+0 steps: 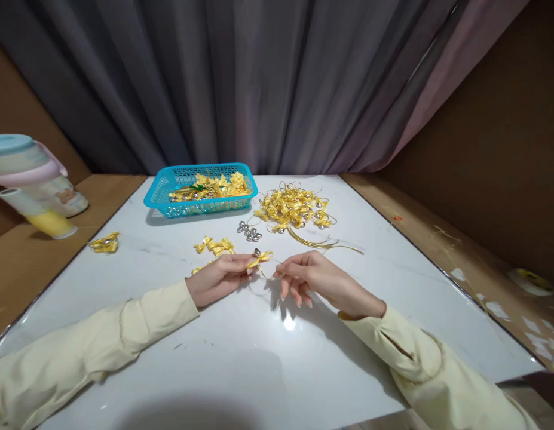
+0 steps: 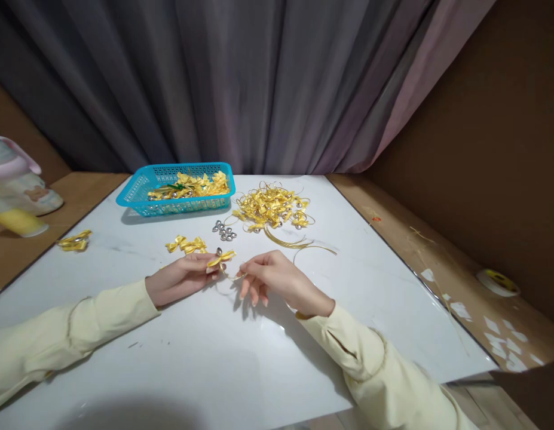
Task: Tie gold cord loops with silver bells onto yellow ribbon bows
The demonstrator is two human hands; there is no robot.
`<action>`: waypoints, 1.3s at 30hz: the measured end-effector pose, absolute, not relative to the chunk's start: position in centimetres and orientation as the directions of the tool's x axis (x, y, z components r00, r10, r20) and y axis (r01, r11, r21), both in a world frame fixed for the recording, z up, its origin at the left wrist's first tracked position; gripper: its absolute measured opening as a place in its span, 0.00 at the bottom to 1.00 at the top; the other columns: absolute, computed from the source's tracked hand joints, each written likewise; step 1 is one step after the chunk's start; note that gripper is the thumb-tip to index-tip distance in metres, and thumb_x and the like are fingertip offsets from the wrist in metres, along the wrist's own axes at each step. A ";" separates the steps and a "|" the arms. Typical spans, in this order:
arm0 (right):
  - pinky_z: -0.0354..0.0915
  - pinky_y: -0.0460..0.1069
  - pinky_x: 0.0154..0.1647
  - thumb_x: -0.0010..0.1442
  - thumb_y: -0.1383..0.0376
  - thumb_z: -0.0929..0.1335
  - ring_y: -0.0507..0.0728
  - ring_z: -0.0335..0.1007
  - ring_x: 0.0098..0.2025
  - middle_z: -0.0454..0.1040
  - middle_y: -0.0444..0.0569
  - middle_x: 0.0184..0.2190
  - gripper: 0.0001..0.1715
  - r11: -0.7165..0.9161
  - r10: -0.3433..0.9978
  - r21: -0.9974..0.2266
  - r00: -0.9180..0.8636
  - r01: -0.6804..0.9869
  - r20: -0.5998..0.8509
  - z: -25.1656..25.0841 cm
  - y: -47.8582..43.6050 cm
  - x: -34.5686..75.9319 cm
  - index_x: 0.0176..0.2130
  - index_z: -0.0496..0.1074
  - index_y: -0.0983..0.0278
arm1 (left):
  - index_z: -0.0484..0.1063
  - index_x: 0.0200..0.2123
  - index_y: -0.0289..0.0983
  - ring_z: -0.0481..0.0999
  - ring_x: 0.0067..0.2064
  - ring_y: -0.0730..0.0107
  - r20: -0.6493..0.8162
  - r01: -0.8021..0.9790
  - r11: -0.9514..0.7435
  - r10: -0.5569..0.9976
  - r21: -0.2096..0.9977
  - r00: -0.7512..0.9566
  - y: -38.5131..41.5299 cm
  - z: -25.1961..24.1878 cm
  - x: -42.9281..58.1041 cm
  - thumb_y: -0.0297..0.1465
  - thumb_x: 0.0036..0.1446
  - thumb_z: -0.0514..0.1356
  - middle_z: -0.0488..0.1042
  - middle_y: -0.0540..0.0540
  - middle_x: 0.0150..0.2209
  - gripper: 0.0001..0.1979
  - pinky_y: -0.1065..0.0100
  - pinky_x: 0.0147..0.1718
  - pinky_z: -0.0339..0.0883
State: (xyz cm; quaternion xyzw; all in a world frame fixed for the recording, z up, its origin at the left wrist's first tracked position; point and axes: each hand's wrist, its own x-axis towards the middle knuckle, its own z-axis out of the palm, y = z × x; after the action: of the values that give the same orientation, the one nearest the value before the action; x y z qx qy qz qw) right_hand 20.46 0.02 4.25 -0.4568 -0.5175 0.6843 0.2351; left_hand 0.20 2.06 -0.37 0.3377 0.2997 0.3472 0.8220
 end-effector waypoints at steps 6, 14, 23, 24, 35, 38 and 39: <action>0.58 0.41 0.11 0.56 0.68 0.62 0.47 0.63 0.14 0.73 0.46 0.18 0.08 -0.330 0.867 -0.931 -0.342 0.156 -0.364 4.3 0.3 20.3 0.27 0.67 0.68 | 0.77 0.27 0.29 0.64 0.29 0.76 -0.285 -0.344 0.531 0.778 0.775 0.560 2.2 -0.2 0.3 0.26 0.41 0.68 0.69 0.46 0.27 0.07 0.73 0.30 0.60; 0.57 0.43 0.18 0.48 0.74 0.61 0.50 0.59 0.12 0.65 0.37 0.11 0.19 0.071 0.991 -0.790 -0.134 0.608 -0.014 3.0 -0.3 19.8 0.41 0.69 0.67 | 0.79 0.30 0.32 0.68 0.32 0.71 -0.319 -0.119 0.439 0.791 0.891 0.523 1.2 0.3 0.2 0.31 0.45 0.67 0.75 0.45 0.30 0.08 0.70 0.32 0.58; 0.53 0.44 0.22 0.53 0.71 0.62 0.50 0.57 0.18 0.62 0.36 0.15 0.10 0.296 0.954 -0.694 -0.239 0.657 0.181 2.5 -0.2 19.9 0.39 0.63 0.65 | 0.78 0.26 0.31 0.68 0.31 0.74 -0.313 -0.269 0.494 0.801 0.827 0.510 1.6 0.1 0.4 0.26 0.44 0.67 0.74 0.45 0.28 0.04 0.74 0.31 0.62; 0.54 0.43 0.22 0.54 0.68 0.63 0.49 0.59 0.19 0.64 0.37 0.17 0.08 0.307 0.950 -0.742 -0.234 0.596 0.206 2.8 -0.3 20.0 0.37 0.62 0.64 | 0.77 0.25 0.30 0.68 0.30 0.75 -0.311 -0.330 0.518 0.800 0.789 0.513 1.9 0.1 0.3 0.24 0.44 0.66 0.73 0.45 0.27 0.02 0.75 0.30 0.62; 0.59 0.51 0.34 0.62 0.71 0.62 0.58 0.62 0.35 0.73 0.54 0.34 0.07 0.748 0.576 -0.023 -0.632 0.663 0.518 0.6 -0.7 19.4 0.39 0.69 0.68 | 0.73 0.30 0.26 0.69 0.28 0.75 -0.346 -0.527 0.644 0.755 0.555 0.557 2.1 -0.6 0.0 0.16 0.51 0.56 0.68 0.45 0.25 0.06 0.76 0.28 0.66; 0.58 0.50 0.33 0.61 0.73 0.62 0.57 0.61 0.33 0.72 0.51 0.27 0.09 0.747 0.628 -0.182 -0.591 0.639 0.507 0.8 -0.7 19.5 0.34 0.71 0.66 | 0.72 0.31 0.27 0.70 0.28 0.76 -0.345 -0.516 0.643 0.753 0.566 0.560 2.1 -0.4 0.0 0.16 0.52 0.55 0.68 0.46 0.24 0.07 0.76 0.27 0.65; 0.59 0.50 0.33 0.60 0.72 0.63 0.56 0.62 0.32 0.71 0.50 0.25 0.08 0.737 0.657 -0.276 -0.559 0.617 0.506 1.2 -0.7 19.6 0.33 0.71 0.66 | 0.72 0.30 0.28 0.70 0.28 0.75 -0.352 -0.515 0.635 0.761 0.576 0.545 2.2 -0.3 0.1 0.16 0.53 0.55 0.69 0.46 0.24 0.07 0.76 0.28 0.65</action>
State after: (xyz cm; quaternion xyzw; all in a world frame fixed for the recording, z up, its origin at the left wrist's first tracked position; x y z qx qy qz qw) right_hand 19.61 -0.67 1.23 -0.3610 -0.8822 0.0332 0.3004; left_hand 0.10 2.16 -0.32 0.2076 0.2967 0.3734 0.8541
